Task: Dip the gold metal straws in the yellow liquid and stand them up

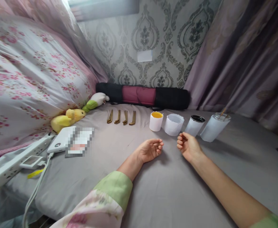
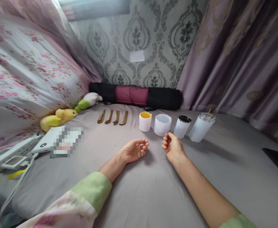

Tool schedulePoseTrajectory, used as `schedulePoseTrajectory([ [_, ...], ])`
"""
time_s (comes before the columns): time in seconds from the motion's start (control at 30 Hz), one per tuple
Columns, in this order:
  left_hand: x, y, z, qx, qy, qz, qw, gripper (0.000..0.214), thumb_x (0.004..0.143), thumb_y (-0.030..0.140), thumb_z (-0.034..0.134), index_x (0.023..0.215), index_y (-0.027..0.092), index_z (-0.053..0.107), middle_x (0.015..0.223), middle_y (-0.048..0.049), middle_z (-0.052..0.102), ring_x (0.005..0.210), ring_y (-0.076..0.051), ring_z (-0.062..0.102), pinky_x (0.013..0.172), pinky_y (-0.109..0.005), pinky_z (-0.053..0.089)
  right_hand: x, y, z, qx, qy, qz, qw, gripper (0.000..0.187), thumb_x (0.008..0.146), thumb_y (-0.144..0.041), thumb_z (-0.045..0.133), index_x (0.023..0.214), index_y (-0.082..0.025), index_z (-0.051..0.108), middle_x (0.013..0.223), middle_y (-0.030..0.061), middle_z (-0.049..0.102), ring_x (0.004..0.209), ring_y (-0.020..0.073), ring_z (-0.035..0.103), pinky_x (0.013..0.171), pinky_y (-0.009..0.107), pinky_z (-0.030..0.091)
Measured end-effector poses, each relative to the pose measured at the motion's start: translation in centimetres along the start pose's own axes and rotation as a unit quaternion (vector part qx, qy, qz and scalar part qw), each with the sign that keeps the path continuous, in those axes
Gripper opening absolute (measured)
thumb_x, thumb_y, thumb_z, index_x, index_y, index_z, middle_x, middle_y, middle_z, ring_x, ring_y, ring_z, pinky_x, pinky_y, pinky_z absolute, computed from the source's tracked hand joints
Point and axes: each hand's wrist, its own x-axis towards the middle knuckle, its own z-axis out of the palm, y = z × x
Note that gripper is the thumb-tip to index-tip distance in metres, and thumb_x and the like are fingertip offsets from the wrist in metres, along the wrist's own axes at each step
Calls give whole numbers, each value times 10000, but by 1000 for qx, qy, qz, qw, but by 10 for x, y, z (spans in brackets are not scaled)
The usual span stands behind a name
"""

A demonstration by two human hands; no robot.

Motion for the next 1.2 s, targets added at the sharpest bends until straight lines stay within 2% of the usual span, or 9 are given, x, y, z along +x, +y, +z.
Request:
schedulePoseTrajectory([
  [0.07,0,0,-1,-1,-1,3,1000,56,748,108,514,774,87,558,709,-48,589,558,-64,515,502,-165,389,3,11,1,7,13,-10,1000,134,745,-252,461,639,-170,453,498,-55,405,355,44,337,309,168,241],
  [0.23,0,1,0,1,7,19,1000,68,740,100,513,783,80,560,729,-57,591,557,-65,515,501,-168,392,6,29,-3,-75,16,-88,993,195,714,-346,524,635,-170,492,491,-52,441,358,46,370,311,164,258],
  [0.47,0,2,2,16,27,45,999,64,733,82,522,782,79,563,723,-54,582,546,-56,505,490,-158,388,5,41,-6,-153,-12,-147,977,280,699,-463,527,643,-189,515,482,-57,449,342,51,375,289,161,274],
  [0.67,3,7,-1,24,43,86,995,74,728,49,520,786,83,551,689,-37,564,532,-47,495,482,-143,402,7,45,-9,-168,-21,-172,970,308,705,-485,523,641,-184,525,486,-46,452,336,47,373,281,162,280],
  [0.87,5,21,-5,24,104,112,988,77,719,19,509,772,74,525,671,-39,554,515,-41,493,469,-128,419,6,44,-9,-174,-29,-176,969,307,726,-478,500,634,-185,513,484,-49,442,334,45,366,277,157,278],
  [1.2,8,57,-14,133,220,138,956,65,729,29,493,731,94,491,633,-28,526,454,-28,456,408,-116,396,8,46,-11,-180,-27,-181,966,335,736,-494,483,658,-170,513,504,-42,445,342,41,373,277,147,286],
])
